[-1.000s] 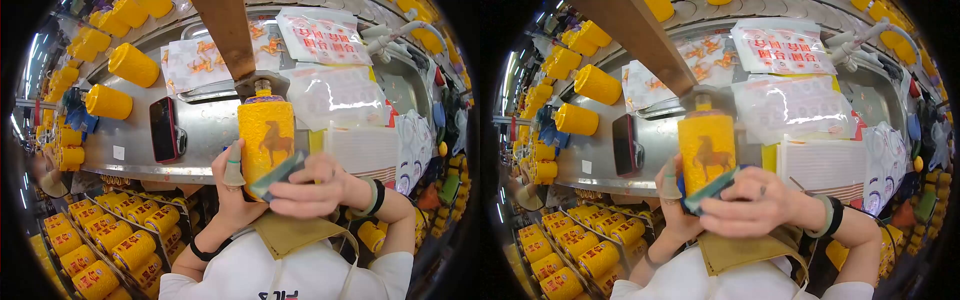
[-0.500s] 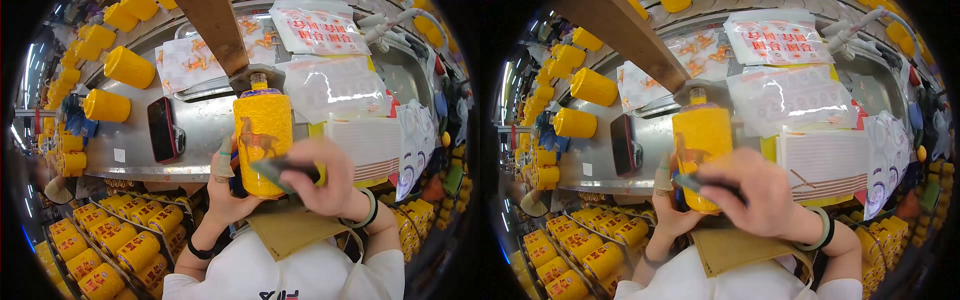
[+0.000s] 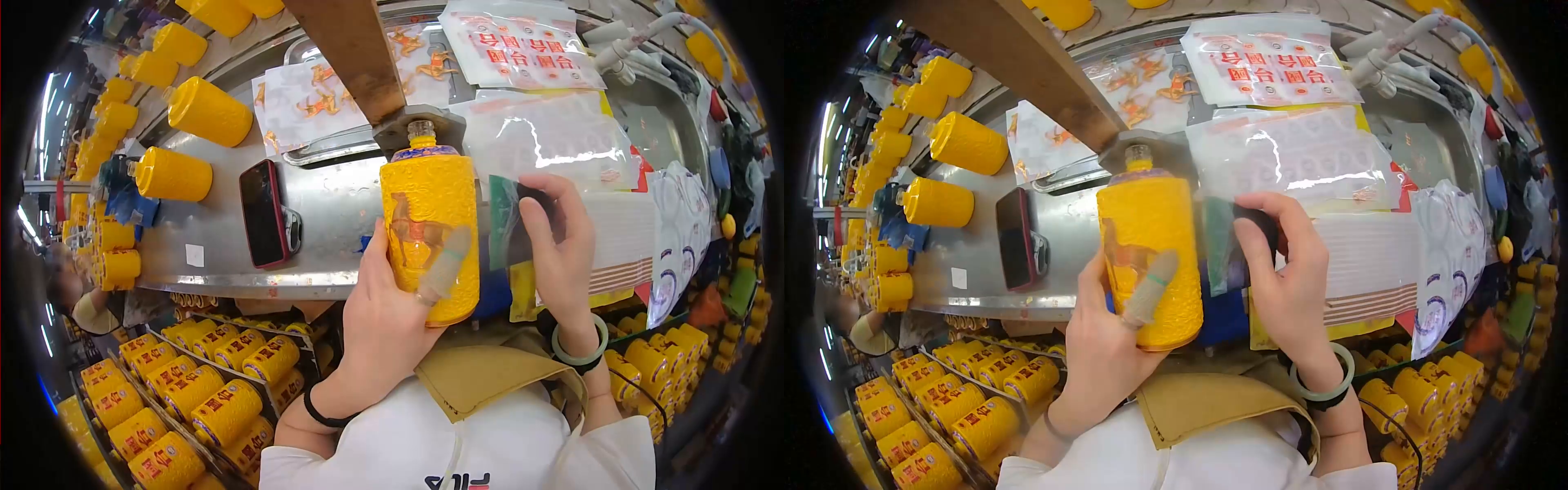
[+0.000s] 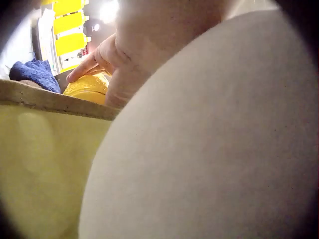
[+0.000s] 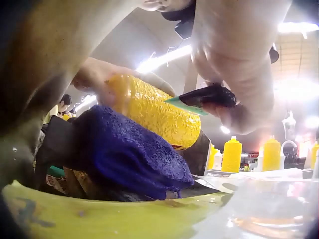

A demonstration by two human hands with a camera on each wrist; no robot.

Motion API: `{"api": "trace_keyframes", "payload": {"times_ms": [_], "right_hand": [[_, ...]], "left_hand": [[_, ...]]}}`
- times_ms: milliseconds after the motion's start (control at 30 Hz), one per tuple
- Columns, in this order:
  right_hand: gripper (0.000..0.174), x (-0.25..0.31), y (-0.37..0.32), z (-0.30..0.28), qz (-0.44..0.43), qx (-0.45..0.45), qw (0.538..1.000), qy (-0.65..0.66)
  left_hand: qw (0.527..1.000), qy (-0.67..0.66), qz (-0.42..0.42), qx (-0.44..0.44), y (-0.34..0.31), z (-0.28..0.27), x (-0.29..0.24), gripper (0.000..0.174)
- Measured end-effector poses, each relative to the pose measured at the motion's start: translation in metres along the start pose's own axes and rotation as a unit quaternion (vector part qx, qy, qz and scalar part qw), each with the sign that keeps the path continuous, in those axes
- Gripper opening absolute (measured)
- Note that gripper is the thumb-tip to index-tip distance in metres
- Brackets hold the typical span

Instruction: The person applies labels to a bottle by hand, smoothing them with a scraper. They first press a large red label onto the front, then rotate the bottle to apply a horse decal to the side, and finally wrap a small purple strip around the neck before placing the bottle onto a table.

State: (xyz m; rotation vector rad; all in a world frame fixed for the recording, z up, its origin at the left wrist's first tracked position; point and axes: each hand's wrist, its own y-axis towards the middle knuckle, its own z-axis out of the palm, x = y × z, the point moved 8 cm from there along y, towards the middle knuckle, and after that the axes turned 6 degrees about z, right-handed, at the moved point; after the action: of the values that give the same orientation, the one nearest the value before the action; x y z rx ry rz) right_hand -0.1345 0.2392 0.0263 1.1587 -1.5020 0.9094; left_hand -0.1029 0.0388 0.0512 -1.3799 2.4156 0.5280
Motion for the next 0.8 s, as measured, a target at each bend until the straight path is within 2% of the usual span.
{"api": "trace_keyframes", "payload": {"times_ms": [67, 167, 233, 267, 333, 400, 467, 533, 567, 633, 700, 767, 800], "right_hand": [[0.020, 0.005, -0.002, 0.004, -0.001, 0.006, 1.000, 0.005], [0.021, 0.004, -0.005, 0.008, 0.019, 0.024, 0.999, 0.014], [0.021, 0.003, -0.005, 0.008, 0.025, 0.030, 0.999, 0.018], [0.022, 0.001, -0.006, 0.009, 0.032, 0.036, 0.999, 0.021], [0.023, 0.005, -0.006, 0.011, 0.010, 0.044, 0.999, 0.016], [0.025, 0.010, -0.005, 0.013, -0.014, 0.053, 0.998, 0.010], [0.031, 0.022, -0.005, 0.014, -0.076, 0.067, 0.995, -0.011], [0.033, 0.030, -0.003, 0.014, -0.060, 0.070, 0.996, 0.011], [0.036, 0.030, -0.003, 0.013, -0.042, 0.072, 0.996, 0.035], [0.037, 0.030, 0.002, 0.009, -0.058, 0.075, 0.995, 0.012], [0.039, 0.032, 0.003, 0.007, -0.073, 0.079, 0.994, -0.010], [0.037, 0.031, 0.003, 0.003, -0.046, 0.061, 0.997, -0.013], [0.037, 0.029, 0.002, 0.005, -0.047, 0.064, 0.997, -0.012]], "left_hand": [[0.999, 0.037, -0.003, 0.018, 0.001, 0.002, -0.001, 0.084], [0.999, 0.038, 0.024, -0.022, 0.000, 0.001, 0.000, 0.086], [0.991, -0.083, -0.002, -0.103, -0.008, -0.001, 0.016, 0.092], [0.991, -0.082, -0.003, -0.104, -0.011, 0.005, 0.019, 0.092], [0.966, -0.207, -0.051, -0.150, -0.018, 0.013, 0.033, 0.093], [0.963, -0.216, -0.066, -0.148, -0.021, 0.017, 0.040, 0.096], [0.960, -0.228, -0.078, -0.145, -0.024, 0.020, 0.044, 0.098], [0.960, -0.224, -0.098, -0.137, -0.028, 0.024, 0.047, 0.100], [0.959, -0.226, -0.098, -0.139, -0.029, 0.023, 0.047, 0.100], [0.968, -0.202, -0.043, -0.145, -0.029, 0.016, 0.040, 0.099], [0.965, -0.207, -0.046, -0.155, -0.024, 0.009, 0.035, 0.094], [0.962, -0.209, -0.052, -0.167, -0.024, 0.005, 0.035, 0.090], [0.971, -0.189, -0.018, -0.145, -0.023, 0.007, 0.030, 0.089]]}}
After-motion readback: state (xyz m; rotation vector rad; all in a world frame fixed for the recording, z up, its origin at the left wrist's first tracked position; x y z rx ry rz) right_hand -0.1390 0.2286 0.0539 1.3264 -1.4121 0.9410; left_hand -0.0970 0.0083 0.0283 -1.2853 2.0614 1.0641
